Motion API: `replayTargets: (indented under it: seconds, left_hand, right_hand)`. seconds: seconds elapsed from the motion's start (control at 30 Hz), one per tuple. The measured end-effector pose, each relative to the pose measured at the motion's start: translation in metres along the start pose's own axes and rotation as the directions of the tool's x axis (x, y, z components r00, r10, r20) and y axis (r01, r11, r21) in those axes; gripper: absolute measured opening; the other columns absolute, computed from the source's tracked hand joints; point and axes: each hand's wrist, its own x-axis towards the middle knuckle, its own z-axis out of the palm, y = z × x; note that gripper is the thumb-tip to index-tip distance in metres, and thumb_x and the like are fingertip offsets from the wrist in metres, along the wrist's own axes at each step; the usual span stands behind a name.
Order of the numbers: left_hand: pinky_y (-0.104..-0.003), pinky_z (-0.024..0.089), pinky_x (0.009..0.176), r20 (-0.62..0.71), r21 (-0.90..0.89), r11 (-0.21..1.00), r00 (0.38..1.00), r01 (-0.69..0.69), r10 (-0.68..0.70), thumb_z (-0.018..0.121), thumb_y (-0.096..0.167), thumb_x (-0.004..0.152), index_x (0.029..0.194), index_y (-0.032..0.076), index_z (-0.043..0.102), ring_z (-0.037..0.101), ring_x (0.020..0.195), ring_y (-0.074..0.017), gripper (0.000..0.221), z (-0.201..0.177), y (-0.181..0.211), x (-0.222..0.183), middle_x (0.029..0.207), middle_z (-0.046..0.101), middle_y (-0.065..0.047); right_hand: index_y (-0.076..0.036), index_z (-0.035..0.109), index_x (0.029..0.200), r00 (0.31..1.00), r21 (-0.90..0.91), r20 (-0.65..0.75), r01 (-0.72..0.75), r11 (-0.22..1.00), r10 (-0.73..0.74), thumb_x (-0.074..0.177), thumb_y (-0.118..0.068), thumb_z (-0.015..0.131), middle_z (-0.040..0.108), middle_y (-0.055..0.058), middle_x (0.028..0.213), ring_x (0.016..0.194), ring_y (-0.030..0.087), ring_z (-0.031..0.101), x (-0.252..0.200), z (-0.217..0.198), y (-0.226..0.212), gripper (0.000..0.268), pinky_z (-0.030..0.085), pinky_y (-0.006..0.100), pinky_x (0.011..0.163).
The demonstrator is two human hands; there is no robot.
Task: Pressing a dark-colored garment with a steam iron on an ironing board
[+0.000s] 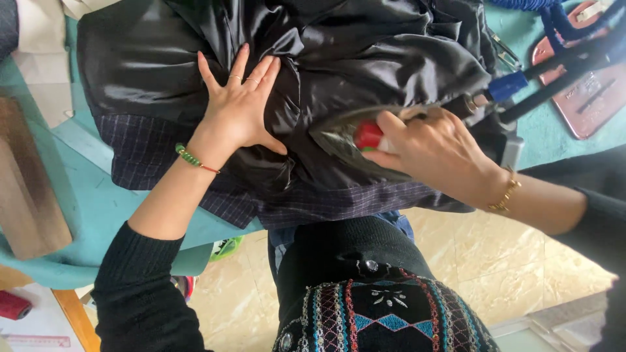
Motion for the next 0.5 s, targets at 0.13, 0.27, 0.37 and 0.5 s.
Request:
replayTargets:
  seconds: [0.13, 0.27, 0.37, 0.5]
  left_hand:
    - [-0.088, -0.008, 0.103, -0.064, 0.020, 1.000, 0.998, -0.001, 0.002, 0.071, 0.098, 0.035, 0.165, 0.012, 0.012, 0.000, 0.158, -0.0304, 0.166, 0.013, -0.009, -0.002, 0.172, 0.015, 0.003]
    - [-0.088, -0.010, 0.102, -0.018, 0.027, 0.999, 0.999, 0.027, -0.026, 0.076, 0.095, 0.033, 0.165, 0.012, 0.009, -0.003, 0.158, -0.0304, 0.169, 0.010, -0.007, 0.001, 0.173, 0.013, 0.003]
    - [-0.088, -0.010, 0.102, -0.007, 0.025, 0.999, 0.999, 0.032, -0.031, 0.078, 0.094, 0.033, 0.165, 0.012, 0.009, -0.004, 0.158, -0.0305, 0.169, 0.011, -0.006, 0.002, 0.173, 0.012, 0.003]
    - [-0.089, -0.009, 0.102, 0.092, 0.034, 0.998, 0.994, 0.059, -0.062, 0.078, 0.092, 0.039, 0.165, 0.014, 0.002, -0.007, 0.158, -0.0300, 0.166, -0.002, -0.001, 0.002, 0.173, 0.005, 0.003]
  right_hand:
    - [-0.011, 0.054, 0.092, 0.997, -0.084, -0.067, 0.021, 0.996, -0.026, 0.107, -0.060, 0.067, 0.043, -0.008, 0.045, 0.038, 0.006, 0.046, -0.013, -0.003, -0.005, 0.053, 0.046, 0.025, 0.048]
    - [-0.006, 0.057, 0.100, 0.996, 0.016, -0.088, -0.033, 0.999, 0.035, 0.107, -0.054, 0.067, 0.055, -0.002, 0.055, 0.044, 0.012, 0.056, 0.002, -0.005, -0.007, 0.049, 0.047, 0.028, 0.043]
    - [-0.005, 0.057, 0.103, 0.993, -0.015, -0.102, -0.066, 0.998, 0.064, 0.109, -0.057, 0.063, 0.060, -0.002, 0.060, 0.045, 0.013, 0.059, 0.020, -0.002, -0.008, 0.052, 0.050, 0.029, 0.041]
    - [-0.008, 0.054, 0.105, 0.996, -0.063, -0.068, -0.066, 0.996, 0.062, 0.108, -0.062, 0.066, 0.045, -0.008, 0.047, 0.037, 0.007, 0.045, 0.031, -0.001, -0.006, 0.055, 0.042, 0.026, 0.038]
